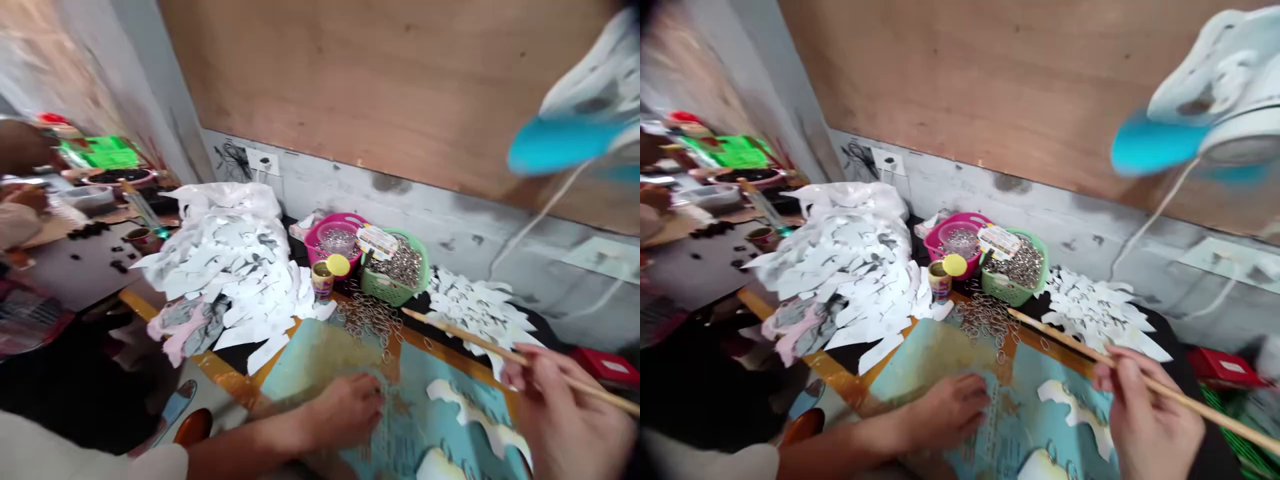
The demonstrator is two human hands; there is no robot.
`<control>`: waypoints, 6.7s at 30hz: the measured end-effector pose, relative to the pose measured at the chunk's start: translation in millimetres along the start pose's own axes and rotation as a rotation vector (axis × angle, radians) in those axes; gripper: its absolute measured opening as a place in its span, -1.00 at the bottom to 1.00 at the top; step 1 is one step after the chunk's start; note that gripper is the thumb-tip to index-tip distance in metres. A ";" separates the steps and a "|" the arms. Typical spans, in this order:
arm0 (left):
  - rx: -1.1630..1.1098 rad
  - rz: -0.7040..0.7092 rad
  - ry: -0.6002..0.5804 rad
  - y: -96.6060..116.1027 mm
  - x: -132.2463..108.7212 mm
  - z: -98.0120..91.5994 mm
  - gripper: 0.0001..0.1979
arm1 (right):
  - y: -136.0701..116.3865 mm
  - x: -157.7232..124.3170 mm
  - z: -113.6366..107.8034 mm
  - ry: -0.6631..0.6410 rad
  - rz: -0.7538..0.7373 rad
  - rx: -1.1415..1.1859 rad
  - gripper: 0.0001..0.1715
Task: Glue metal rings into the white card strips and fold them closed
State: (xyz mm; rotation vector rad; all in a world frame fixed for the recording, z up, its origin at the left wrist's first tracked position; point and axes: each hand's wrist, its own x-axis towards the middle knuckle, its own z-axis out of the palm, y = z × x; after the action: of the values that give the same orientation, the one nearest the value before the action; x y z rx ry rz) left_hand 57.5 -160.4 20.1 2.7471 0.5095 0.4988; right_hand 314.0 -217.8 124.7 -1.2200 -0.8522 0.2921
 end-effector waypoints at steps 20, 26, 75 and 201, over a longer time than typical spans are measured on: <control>0.151 -0.790 0.157 -187.9 -97.4 -123.8 -0.49 | 33.1 20.0 262.5 -0.705 -0.605 -0.462 -0.64; -0.210 -0.689 0.718 -178.3 -95.3 -160.5 -0.65 | 38.8 22.3 221.1 -0.424 -0.095 -0.087 -0.63; 0.012 -0.480 0.072 -72.0 -86.3 -16.1 0.12 | 27.9 -182.0 69.6 -0.772 -0.462 -0.580 -0.63; 0.016 -0.332 0.215 -28.9 -110.8 6.8 -0.31 | 55.3 -81.2 33.2 -0.662 0.532 -0.079 -0.54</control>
State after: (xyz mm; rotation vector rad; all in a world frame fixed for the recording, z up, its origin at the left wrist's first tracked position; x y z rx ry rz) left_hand -45.3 -179.6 -27.0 2.5606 1.0029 0.7075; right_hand 249.4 -225.3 43.9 -1.4356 -1.0907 1.1473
